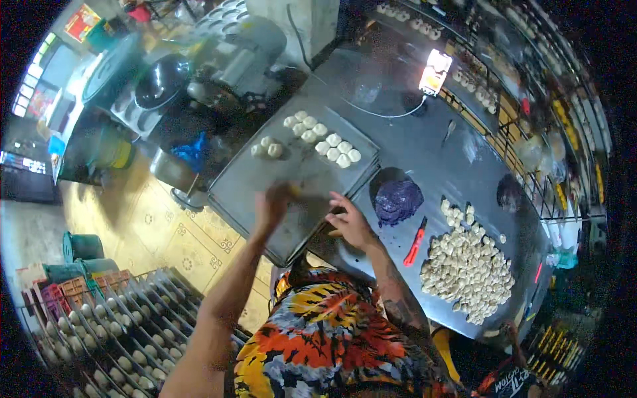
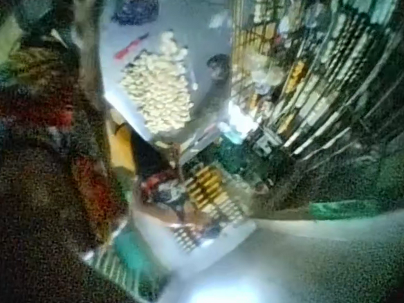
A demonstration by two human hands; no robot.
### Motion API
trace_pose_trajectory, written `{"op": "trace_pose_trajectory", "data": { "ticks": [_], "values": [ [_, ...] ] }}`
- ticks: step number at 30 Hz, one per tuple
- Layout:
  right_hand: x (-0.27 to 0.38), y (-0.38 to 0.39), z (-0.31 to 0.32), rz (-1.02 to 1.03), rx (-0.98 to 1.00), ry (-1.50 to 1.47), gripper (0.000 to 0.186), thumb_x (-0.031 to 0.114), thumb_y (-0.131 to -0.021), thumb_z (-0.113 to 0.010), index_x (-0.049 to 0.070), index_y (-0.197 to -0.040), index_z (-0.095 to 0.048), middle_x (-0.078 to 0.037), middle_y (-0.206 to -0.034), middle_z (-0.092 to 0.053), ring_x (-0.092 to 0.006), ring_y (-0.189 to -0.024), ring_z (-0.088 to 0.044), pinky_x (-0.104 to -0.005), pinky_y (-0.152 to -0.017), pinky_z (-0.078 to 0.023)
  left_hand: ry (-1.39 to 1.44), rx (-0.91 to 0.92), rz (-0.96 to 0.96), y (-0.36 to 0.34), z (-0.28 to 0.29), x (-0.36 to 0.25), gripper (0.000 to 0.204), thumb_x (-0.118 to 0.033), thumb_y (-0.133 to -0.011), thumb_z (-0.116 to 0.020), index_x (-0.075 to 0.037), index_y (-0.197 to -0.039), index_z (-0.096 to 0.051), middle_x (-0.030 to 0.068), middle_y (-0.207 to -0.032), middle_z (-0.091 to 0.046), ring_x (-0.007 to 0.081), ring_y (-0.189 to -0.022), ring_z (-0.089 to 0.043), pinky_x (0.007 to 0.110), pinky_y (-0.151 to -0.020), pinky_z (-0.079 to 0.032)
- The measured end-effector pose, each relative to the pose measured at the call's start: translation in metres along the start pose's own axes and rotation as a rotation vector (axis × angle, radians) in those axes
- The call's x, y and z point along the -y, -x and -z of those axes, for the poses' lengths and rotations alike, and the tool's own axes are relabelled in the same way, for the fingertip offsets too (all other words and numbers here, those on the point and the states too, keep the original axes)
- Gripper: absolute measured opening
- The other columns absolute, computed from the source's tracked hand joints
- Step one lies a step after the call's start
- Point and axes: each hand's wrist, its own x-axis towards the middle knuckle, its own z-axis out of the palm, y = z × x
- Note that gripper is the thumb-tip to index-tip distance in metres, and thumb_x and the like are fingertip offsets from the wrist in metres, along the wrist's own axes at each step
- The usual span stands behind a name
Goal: Shape small pieces of dough into balls and arrange them on a baking tray.
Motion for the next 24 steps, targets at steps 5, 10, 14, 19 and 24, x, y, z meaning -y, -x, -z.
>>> {"op": "trace_pose_trajectory", "data": {
  "ticks": [5, 10, 14, 19, 24],
  "values": [
    [-0.003, 0.026, 0.038, -0.116, -0.143, -0.034, 0.043, 0.004, -0.096, -0.063, 0.006, -0.138, -0.054, -0.008, -0.118, -0.064, -0.0213, -0.096, -0.066, -0.0301, -0.072, -0.058, -0.696, -0.132, -0.601, -0.090, 0.066, 0.005, 0.030, -0.002, -0.092, -0.061, -0.001, -0.121, -0.067, 0.0132, -0.123, -0.068, 0.0303, -0.109, -0.065, 0.037, -0.096, -0.051],
    [-0.023, 0.093, 0.084, -0.284, -0.298, 0.059, 0.039, 0.006, -0.096, -0.063, 0.006, -0.135, -0.057, -0.007, -0.112, -0.066, -0.0176, -0.093, -0.067, -0.0269, -0.069, -0.055, -0.752, 0.048, -0.732, -0.076, 0.067, 0.023, 0.043, -0.003, -0.087, -0.057, -0.005, -0.130, -0.065, 0.0135, -0.144, -0.055, 0.0305, -0.131, -0.054, 0.036, -0.098, -0.050],
    [-0.038, 0.139, 0.119, -0.205, -0.404, 0.026, 0.033, 0.007, -0.097, -0.062, 0.005, -0.130, -0.061, -0.005, -0.104, -0.068, -0.0141, -0.088, -0.066, -0.0246, -0.067, -0.051, -0.957, 0.156, -0.626, -0.066, 0.066, 0.040, 0.054, -0.009, -0.090, -0.054, -0.006, -0.145, -0.051, 0.0140, -0.153, -0.045, 0.0301, -0.145, -0.037, 0.039, -0.119, -0.029],
    [-0.063, 0.163, 0.191, 0.041, -0.541, 0.443, 0.027, 0.016, -0.096, -0.064, 0.004, -0.120, -0.066, -0.006, -0.100, -0.068, -0.0176, -0.078, -0.062, -0.0301, -0.067, -0.051, -1.404, -0.080, -0.903, -0.077, 0.062, 0.035, 0.047, -0.014, -0.098, -0.047, -0.006, -0.145, -0.048, 0.0129, -0.147, -0.047, 0.0256, -0.133, -0.046, 0.035, -0.111, -0.034],
    [-0.077, 0.165, 0.258, 0.179, -0.837, 1.235, 0.022, 0.016, -0.089, -0.066, 0.009, -0.108, -0.071, -0.009, -0.091, -0.067, -0.0238, -0.075, -0.061, -0.0349, -0.068, -0.050, -0.773, -0.305, -0.442, -0.024, -0.013, 0.029, 0.039, -0.010, -0.095, -0.050, -0.004, -0.133, -0.059, 0.0109, -0.128, -0.059, 0.0207, -0.113, -0.054, 0.030, -0.094, -0.041]
  ]
}}
